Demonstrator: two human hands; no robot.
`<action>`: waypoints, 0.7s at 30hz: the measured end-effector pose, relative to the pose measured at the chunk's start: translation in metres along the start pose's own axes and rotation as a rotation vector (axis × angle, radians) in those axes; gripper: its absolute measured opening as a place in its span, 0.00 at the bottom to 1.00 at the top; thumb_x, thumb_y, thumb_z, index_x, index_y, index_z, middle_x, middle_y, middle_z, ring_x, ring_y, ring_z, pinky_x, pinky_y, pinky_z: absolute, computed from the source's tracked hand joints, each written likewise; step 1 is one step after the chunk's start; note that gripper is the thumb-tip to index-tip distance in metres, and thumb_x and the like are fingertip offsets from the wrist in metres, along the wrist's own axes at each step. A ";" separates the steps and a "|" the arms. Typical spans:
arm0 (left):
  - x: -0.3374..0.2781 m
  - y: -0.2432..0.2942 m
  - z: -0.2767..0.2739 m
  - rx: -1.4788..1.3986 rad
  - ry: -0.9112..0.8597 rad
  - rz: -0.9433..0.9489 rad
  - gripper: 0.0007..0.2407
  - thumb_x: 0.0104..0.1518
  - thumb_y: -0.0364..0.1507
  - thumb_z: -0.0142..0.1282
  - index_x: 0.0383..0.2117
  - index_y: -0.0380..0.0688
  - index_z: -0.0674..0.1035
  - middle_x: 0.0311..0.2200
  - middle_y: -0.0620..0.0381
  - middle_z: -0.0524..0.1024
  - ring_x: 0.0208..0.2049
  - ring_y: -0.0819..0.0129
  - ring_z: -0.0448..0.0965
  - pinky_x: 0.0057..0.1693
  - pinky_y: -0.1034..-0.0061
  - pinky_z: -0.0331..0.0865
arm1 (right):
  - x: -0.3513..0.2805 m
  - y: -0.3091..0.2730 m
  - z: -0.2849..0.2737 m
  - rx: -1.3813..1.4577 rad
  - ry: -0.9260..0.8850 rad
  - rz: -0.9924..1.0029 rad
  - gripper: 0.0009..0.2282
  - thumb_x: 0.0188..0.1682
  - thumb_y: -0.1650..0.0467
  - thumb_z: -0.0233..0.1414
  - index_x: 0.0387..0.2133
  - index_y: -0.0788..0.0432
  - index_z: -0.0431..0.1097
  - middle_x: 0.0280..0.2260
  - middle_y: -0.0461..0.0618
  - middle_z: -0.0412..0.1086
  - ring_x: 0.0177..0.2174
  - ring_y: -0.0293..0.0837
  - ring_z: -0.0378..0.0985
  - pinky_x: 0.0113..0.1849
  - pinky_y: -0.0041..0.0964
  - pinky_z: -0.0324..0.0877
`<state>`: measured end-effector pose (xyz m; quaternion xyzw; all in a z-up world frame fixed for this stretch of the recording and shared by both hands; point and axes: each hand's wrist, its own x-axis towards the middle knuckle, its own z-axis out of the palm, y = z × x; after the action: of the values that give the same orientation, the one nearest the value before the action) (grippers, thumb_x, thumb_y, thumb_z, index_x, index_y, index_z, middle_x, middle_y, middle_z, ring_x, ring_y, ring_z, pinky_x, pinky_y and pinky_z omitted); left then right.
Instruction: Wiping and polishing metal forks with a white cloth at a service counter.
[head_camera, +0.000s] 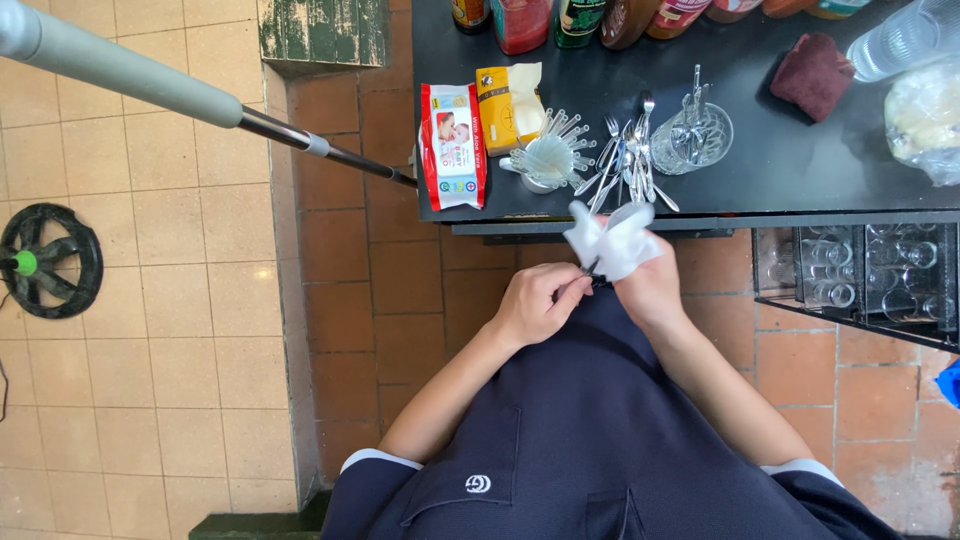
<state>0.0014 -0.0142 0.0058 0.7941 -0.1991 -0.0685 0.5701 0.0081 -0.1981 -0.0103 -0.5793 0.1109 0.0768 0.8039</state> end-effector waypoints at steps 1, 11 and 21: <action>0.000 0.002 0.000 0.000 0.001 0.000 0.08 0.63 0.29 0.54 0.29 0.41 0.82 0.27 0.53 0.81 0.27 0.64 0.82 0.38 0.73 0.74 | 0.003 0.000 -0.005 0.000 0.000 0.000 0.10 0.56 0.75 0.51 0.50 0.66 0.73 0.43 0.47 0.75 0.41 0.34 0.78 0.44 0.29 0.74; 0.006 0.003 0.006 -0.021 -0.079 -0.064 0.08 0.63 0.30 0.54 0.28 0.42 0.83 0.26 0.55 0.81 0.25 0.65 0.80 0.35 0.74 0.72 | 0.011 0.007 -0.043 -0.105 0.228 -0.162 0.07 0.50 0.80 0.58 0.41 0.66 0.77 0.36 0.48 0.77 0.33 0.34 0.78 0.37 0.29 0.75; 0.025 -0.009 0.028 -0.288 -0.146 -0.082 0.08 0.65 0.28 0.53 0.32 0.40 0.84 0.27 0.55 0.81 0.25 0.74 0.81 0.34 0.80 0.73 | 0.008 0.005 -0.071 -0.112 0.183 -0.409 0.07 0.59 0.76 0.52 0.48 0.65 0.72 0.46 0.50 0.74 0.48 0.38 0.77 0.54 0.35 0.72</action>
<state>0.0172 -0.0460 -0.0092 0.7045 -0.1956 -0.1772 0.6588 0.0083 -0.2635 -0.0381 -0.6380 0.0592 -0.1345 0.7559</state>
